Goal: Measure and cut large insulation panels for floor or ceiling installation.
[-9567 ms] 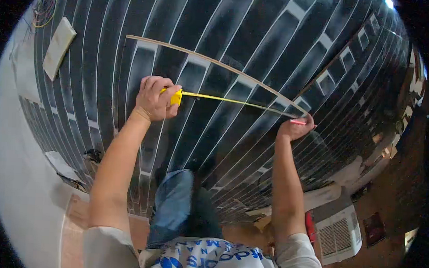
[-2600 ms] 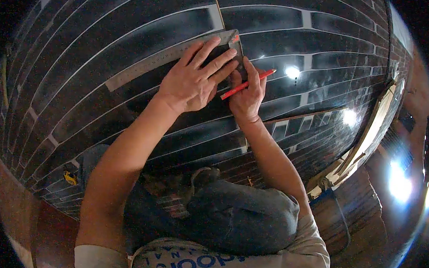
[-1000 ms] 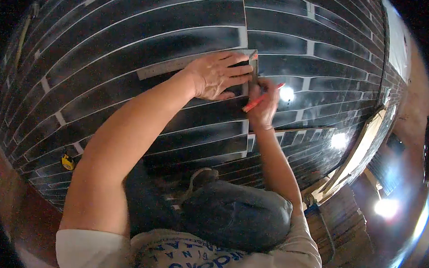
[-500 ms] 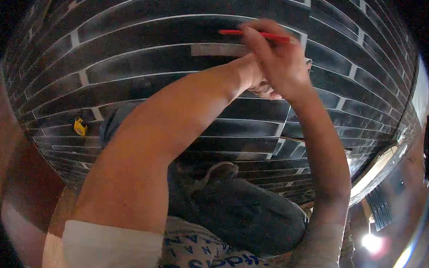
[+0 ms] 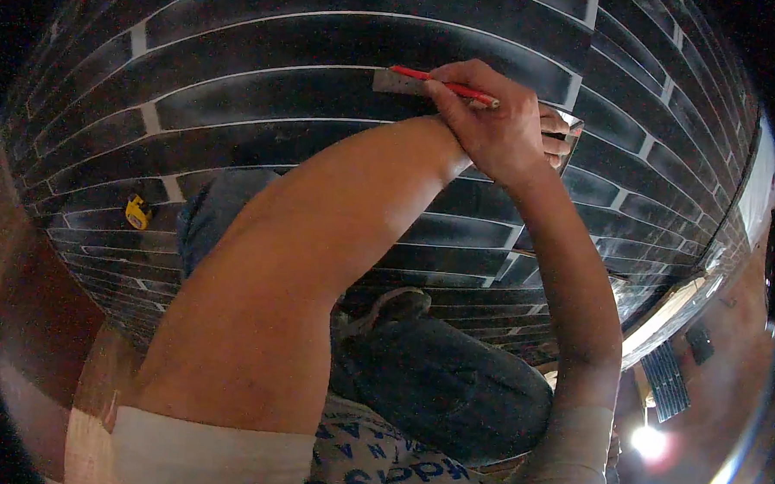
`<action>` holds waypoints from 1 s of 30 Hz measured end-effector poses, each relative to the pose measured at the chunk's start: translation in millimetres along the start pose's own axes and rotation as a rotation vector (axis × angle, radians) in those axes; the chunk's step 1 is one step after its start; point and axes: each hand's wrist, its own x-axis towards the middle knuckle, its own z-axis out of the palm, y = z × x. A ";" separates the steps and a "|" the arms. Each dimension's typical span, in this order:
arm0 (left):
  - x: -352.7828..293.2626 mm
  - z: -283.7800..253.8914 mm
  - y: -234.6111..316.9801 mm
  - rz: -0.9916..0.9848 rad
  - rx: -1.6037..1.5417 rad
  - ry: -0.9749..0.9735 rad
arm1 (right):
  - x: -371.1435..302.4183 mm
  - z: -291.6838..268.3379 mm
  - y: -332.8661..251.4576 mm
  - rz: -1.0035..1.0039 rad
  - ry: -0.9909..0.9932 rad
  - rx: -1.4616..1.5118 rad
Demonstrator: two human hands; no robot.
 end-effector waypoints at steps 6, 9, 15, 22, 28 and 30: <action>0.4 -0.8 -0.9 -0.002 0.002 0.013 | 0.4 -7.2 2.9 -0.129 -0.044 -0.060; -1.5 -1.9 -0.2 -0.008 0.007 0.011 | 2.0 -9.2 3.9 -0.141 -0.067 -0.097; -2.7 -5.5 3.2 -0.008 0.013 0.016 | 3.8 -11.6 -0.9 -0.157 -0.112 -0.118; 0.7 -7.9 2.1 -0.008 0.018 0.022 | -4.0 -25.0 6.2 -0.158 -0.119 -0.137; -4.5 -8.9 0.6 -0.019 0.040 -0.003 | 2.4 -24.9 -8.8 -0.057 -0.176 -0.195; -3.6 -8.0 -1.3 -0.020 0.050 -0.007 | -0.7 -28.6 -3.7 -0.061 -0.148 -0.154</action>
